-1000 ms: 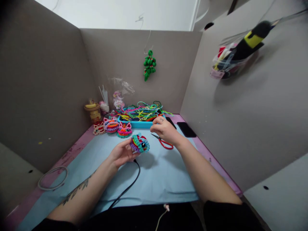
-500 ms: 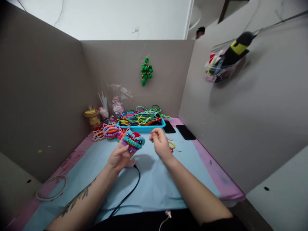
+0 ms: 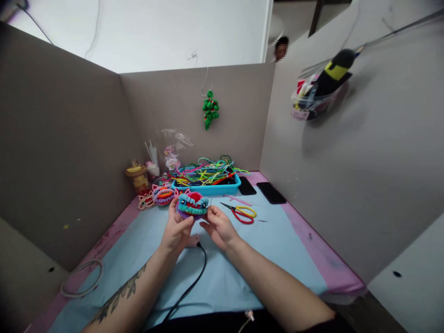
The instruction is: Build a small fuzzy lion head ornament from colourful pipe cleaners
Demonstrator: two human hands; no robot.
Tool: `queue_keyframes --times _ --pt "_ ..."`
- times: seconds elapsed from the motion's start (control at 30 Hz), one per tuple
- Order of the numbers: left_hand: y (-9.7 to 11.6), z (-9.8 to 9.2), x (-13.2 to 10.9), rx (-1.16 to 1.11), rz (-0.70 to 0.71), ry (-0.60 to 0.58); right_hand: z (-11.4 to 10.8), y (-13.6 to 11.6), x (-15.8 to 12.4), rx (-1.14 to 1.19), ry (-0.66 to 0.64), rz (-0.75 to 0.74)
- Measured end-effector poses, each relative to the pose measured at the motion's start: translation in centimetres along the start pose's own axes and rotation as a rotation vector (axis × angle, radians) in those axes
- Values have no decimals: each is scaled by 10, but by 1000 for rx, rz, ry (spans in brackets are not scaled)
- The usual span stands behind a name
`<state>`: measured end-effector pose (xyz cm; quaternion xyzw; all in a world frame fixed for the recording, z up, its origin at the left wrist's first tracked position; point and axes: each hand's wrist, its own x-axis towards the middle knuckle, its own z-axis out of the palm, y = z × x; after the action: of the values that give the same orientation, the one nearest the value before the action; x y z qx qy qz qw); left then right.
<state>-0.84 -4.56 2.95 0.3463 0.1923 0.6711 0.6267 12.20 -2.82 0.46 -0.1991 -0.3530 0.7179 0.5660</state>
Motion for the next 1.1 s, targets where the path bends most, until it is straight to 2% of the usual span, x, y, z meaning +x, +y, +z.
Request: queue_keyframes --times 0.13,0.3,0.47,0.57,0.73,1.1 --pt "-1 -2 2 -43 -69 31 1 1 1 -67 20 -78" --pt "-2 -2 5 -107 -102 100 -3 1 2 -392 37 -215" --pt "2 -5 9 -178 -134 159 -12 -15 -6 -964 168 -563" --pt "3 -8 10 -206 -137 155 -14 -24 -12 -1180 171 -729" --pt "1 -9 10 -195 -132 141 -13 -26 -14 -1264 173 -790" --pt "-1 -6 9 -185 -113 106 -13 -22 -11 -1293 159 -790"
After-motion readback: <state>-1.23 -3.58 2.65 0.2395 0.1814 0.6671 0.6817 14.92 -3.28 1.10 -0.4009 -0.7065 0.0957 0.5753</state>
